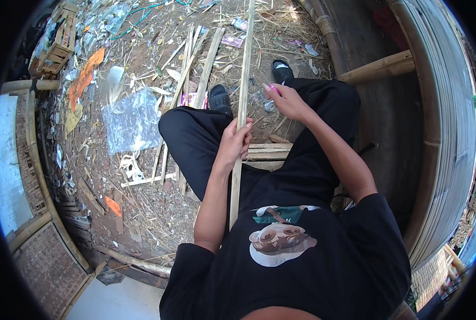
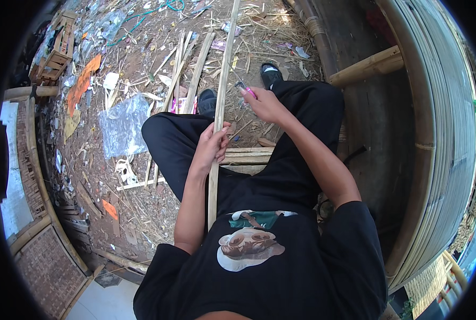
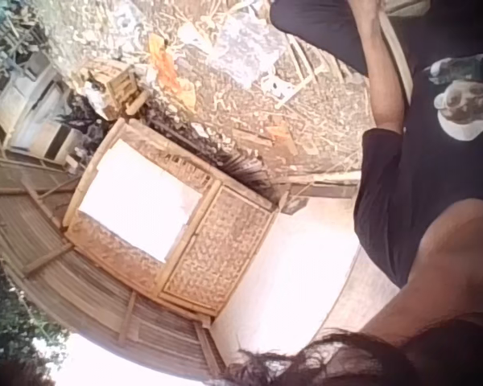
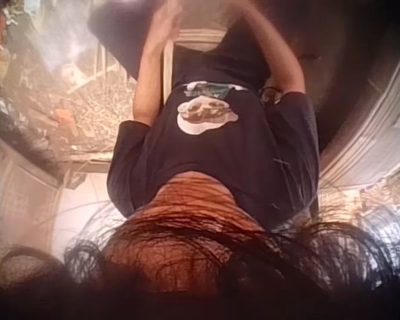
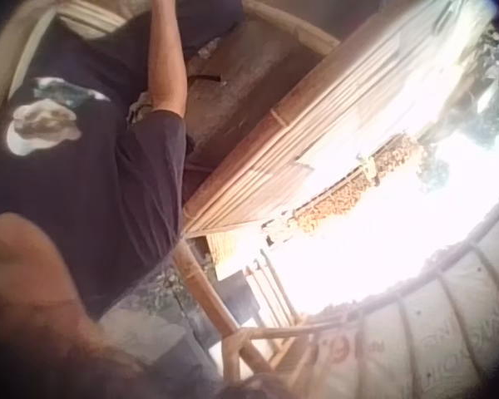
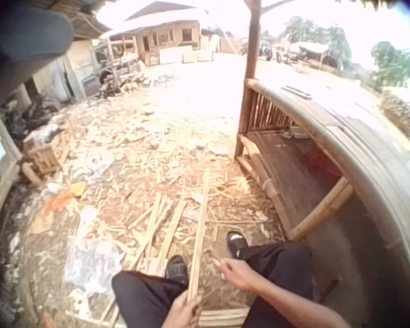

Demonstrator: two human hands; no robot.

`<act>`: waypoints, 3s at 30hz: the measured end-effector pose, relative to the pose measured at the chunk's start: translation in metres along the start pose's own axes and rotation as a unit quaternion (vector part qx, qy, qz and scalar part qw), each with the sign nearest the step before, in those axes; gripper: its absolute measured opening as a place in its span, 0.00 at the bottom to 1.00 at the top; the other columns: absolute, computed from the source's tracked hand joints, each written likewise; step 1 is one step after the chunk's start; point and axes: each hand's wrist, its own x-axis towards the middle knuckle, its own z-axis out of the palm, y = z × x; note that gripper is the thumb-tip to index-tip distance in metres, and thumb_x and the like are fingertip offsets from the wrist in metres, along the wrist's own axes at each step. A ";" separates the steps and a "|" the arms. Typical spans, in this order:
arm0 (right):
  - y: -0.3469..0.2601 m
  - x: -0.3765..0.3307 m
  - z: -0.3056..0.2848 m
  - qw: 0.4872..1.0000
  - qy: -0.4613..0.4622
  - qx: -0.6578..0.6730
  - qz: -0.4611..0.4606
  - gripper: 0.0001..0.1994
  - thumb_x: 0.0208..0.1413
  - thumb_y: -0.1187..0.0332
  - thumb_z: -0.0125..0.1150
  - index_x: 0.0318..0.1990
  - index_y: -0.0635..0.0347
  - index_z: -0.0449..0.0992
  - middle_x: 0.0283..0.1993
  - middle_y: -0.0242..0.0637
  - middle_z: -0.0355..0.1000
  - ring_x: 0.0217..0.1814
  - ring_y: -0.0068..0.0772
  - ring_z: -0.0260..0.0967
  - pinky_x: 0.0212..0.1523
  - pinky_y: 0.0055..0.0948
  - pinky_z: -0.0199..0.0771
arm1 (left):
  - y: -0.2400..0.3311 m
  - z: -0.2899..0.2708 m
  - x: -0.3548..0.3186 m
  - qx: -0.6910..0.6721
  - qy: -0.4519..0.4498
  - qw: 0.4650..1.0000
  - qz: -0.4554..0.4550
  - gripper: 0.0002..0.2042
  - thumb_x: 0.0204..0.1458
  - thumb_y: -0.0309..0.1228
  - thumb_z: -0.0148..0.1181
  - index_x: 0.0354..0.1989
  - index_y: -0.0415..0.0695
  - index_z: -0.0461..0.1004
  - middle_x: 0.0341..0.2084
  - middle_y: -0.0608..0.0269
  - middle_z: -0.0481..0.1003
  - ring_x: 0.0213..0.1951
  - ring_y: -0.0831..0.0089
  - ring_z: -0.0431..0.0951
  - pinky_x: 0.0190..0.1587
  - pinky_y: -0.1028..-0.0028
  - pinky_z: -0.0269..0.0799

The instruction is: The person whittles a thin wooden stick with a knife, repeatedly scraping the blade along the surface to smooth it.

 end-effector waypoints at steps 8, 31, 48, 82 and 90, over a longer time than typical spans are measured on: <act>-0.031 -0.035 0.032 0.988 -0.079 -0.070 -0.112 0.21 0.66 0.54 0.43 0.31 0.65 0.70 0.26 0.55 0.70 0.31 0.62 0.68 0.33 0.51 0.64 | 0.020 -0.016 -0.015 -0.037 -0.019 0.999 -0.021 0.14 0.63 0.33 0.47 0.56 0.45 0.65 0.24 0.67 0.66 0.13 0.87 0.55 0.13 0.85 0.51; -0.023 -0.050 0.059 0.950 -0.138 -0.135 -0.245 0.21 0.67 0.55 0.41 0.37 0.68 0.71 0.26 0.57 0.71 0.30 0.63 0.69 0.35 0.55 0.69 | 0.014 -0.024 -0.019 0.045 -0.044 0.996 -0.061 0.13 0.61 0.26 0.46 0.54 0.46 0.65 0.15 0.76 0.54 0.09 0.86 0.52 0.09 0.81 0.46; -0.022 -0.033 0.051 0.969 -0.113 -0.109 -0.191 0.23 0.67 0.53 0.40 0.33 0.65 0.72 0.24 0.56 0.70 0.32 0.63 0.69 0.35 0.53 0.67 | 0.011 -0.027 -0.014 0.026 -0.009 1.000 -0.011 0.11 0.61 0.27 0.46 0.51 0.42 0.67 0.13 0.76 0.55 0.09 0.87 0.53 0.08 0.81 0.47; -0.036 -0.035 0.051 0.939 -0.176 -0.188 -0.226 0.22 0.64 0.50 0.45 0.33 0.64 0.70 0.22 0.56 0.70 0.27 0.64 0.69 0.30 0.55 0.68 | -0.014 -0.025 -0.005 0.339 0.052 0.927 0.149 0.09 0.55 0.28 0.51 0.25 0.37 0.67 0.12 0.67 0.65 0.14 0.79 0.64 0.18 0.71 0.59; -0.039 -0.020 0.058 0.929 -0.176 -0.235 -0.223 0.27 0.64 0.47 0.44 0.29 0.65 0.73 0.23 0.56 0.72 0.29 0.64 0.70 0.33 0.55 0.70 | -0.009 -0.030 -0.006 0.376 0.083 0.910 0.155 0.08 0.52 0.28 0.54 0.32 0.34 0.70 0.19 0.53 0.71 0.22 0.68 0.71 0.29 0.65 0.67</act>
